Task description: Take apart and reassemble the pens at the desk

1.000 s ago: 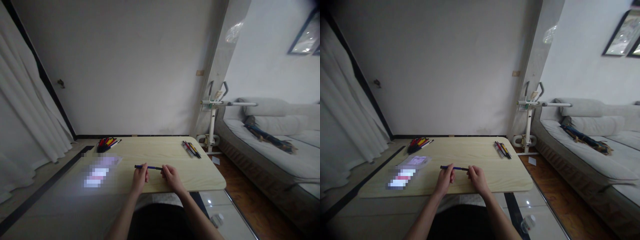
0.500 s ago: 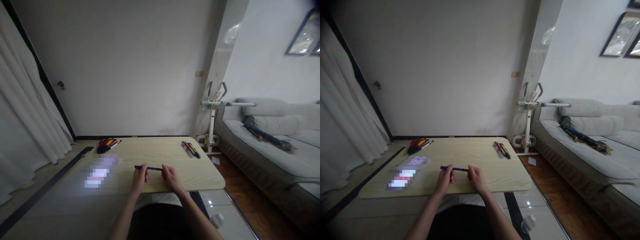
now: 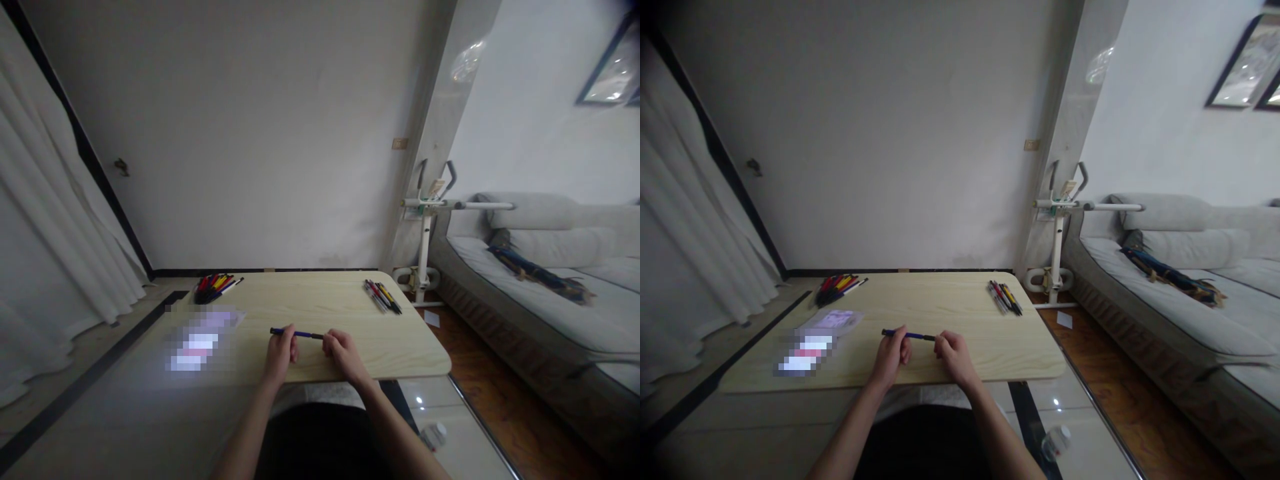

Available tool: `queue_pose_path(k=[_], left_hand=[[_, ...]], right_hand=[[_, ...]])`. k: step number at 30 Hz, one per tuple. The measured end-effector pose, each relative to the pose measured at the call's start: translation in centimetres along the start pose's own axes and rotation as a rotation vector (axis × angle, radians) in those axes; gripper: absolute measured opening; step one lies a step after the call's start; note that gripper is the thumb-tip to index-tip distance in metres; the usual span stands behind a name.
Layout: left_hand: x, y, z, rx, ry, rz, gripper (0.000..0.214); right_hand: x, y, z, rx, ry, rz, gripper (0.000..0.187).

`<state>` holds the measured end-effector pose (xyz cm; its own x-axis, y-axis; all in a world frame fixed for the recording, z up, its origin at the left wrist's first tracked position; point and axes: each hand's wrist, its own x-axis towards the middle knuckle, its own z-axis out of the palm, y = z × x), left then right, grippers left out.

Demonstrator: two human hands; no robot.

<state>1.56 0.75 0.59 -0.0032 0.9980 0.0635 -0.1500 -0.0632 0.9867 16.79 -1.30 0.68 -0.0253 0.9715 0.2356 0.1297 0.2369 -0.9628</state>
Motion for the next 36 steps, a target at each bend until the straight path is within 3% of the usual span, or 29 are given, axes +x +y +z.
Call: queue_pose_path(k=[24,31,36], left_hand=[[-0.26,0.56,0.06,0.014,-0.003,-0.017,0.041],[-0.22,0.44,-0.01,-0.006,-0.02,-0.009,0.04],[-0.18,0.48,0.06,-0.019,-0.01,-0.023,0.04]], right_hand=[[-0.03,-0.04,0.02,0.001,-0.037,-0.006,0.042],[-0.03,0.14,0.07,0.027,-0.062,0.06,0.045],[-0.03,-0.21,-0.1,-0.013,-0.042,0.018,0.044]])
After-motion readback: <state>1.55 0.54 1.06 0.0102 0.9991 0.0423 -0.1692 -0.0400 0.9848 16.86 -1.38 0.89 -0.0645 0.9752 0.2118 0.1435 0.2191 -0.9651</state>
